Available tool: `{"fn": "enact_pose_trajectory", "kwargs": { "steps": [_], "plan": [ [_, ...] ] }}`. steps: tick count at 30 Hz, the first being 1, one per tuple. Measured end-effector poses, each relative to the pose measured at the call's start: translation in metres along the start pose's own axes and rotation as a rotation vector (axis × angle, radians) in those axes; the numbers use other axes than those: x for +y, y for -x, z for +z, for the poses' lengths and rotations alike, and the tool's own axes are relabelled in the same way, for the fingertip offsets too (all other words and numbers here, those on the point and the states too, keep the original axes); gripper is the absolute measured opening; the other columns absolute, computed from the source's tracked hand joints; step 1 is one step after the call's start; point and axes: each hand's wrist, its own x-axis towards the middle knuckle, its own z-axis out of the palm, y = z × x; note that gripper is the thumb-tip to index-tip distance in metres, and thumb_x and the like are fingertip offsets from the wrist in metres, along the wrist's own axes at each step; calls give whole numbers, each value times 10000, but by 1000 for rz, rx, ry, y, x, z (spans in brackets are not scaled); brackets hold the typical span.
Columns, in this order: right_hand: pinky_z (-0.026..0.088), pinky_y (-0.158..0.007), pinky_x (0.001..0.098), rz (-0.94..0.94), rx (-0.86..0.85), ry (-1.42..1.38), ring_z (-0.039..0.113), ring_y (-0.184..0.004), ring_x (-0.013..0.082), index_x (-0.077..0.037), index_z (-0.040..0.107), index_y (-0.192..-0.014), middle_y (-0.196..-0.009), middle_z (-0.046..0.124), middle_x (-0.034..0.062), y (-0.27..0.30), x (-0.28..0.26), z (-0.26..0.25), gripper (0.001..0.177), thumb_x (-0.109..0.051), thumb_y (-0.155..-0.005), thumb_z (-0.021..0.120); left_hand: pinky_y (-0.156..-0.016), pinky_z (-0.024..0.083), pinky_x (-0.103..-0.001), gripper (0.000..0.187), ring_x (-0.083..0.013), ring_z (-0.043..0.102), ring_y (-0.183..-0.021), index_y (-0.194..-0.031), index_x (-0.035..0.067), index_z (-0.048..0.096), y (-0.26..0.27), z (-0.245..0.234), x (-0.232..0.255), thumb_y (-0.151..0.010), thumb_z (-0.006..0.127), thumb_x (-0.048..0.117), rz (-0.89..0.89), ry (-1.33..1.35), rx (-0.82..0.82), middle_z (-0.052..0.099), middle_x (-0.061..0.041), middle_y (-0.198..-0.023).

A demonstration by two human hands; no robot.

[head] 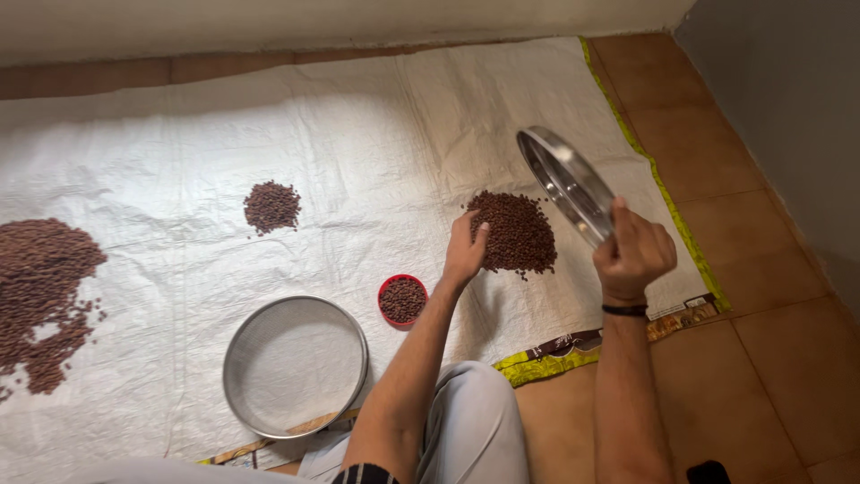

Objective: The person sits on the floor and scoops brown beans from a pile on a white sheet into a metal sieve. They shake the sieve over a metal tray to separate the beans, then pour the contents back onto the sheet. This process is repeated multiple times.

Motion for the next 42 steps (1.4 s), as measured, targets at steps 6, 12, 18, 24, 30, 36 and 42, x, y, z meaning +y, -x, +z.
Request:
{"fn": "enact_pose_trajectory", "kwargs": {
  "steps": [6, 12, 18, 24, 30, 36, 42],
  "plan": [
    [501, -640, 330, 1022, 250, -455, 579, -767, 165, 43, 616, -1358, -1056, 663, 112, 16, -100, -47, 316, -133, -1111, 527, -944, 500, -436, 535, -271, 559, -1207, -1422, 155, 473, 28, -34, 62, -1042, 309, 494, -549, 800, 158, 534, -102, -1384],
    [489, -905, 376, 1401, 144, -855, 557, -1050, 270, 17, 336, -1542, -1331, 542, 205, 57, -191, -109, 618, -75, -977, 571, -985, 549, -337, 659, -223, 626, -1172, -1334, 35, 594, 113, -106, 69, -1106, 248, 548, -311, 1247, -68, 651, -138, -1307],
    [448, -1058, 377, 938, -396, -642, 568, -1252, 336, 97, 300, -1537, -1416, 513, 276, 77, -242, -155, 621, -17, -1016, 618, -878, 528, -420, 475, -359, 686, -1004, -1191, 30, 636, 192, -197, 61, -1111, 434, 452, -257, 160, 170, 722, -232, -1071],
    [485, -539, 299, 1117, -925, -935, 600, -605, 176, -30, 329, -1499, -812, 697, 124, 82, -305, -175, 709, -188, -903, 679, -954, 491, -464, 504, -375, 675, -1110, -1337, 101, 557, 253, -304, 58, -1008, 505, 480, -272, -171, 301, 725, -193, -1145],
    [435, -470, 265, 1144, -1032, -1174, 539, -525, 113, 14, 532, -1340, -710, 669, 51, 110, -358, -114, 522, -172, -890, 721, -978, 512, -488, 669, -376, 686, -1092, -1424, 60, 449, 258, -406, 25, -895, 605, 439, -537, -480, 8, 704, -230, -1152],
    [505, -552, 254, 827, -1102, -792, 621, -670, 153, 18, 650, -1243, -762, 630, 62, 118, -373, -40, 428, -120, -863, 789, -994, 499, -526, 491, -443, 637, -1148, -1240, -40, 548, 254, -423, -4, -944, 605, 348, -564, -619, 78, 664, -280, -1229],
    [654, -668, 333, 971, -1073, -863, 718, -944, 210, 16, 645, -1223, -1232, 577, 118, 123, -372, -19, 409, -144, -862, 752, -987, 490, -523, 493, -450, 631, -1140, -1241, -44, 512, 246, -421, -18, -933, 621, 325, -560, -514, 83, 656, -294, -1178]
  ]
}}
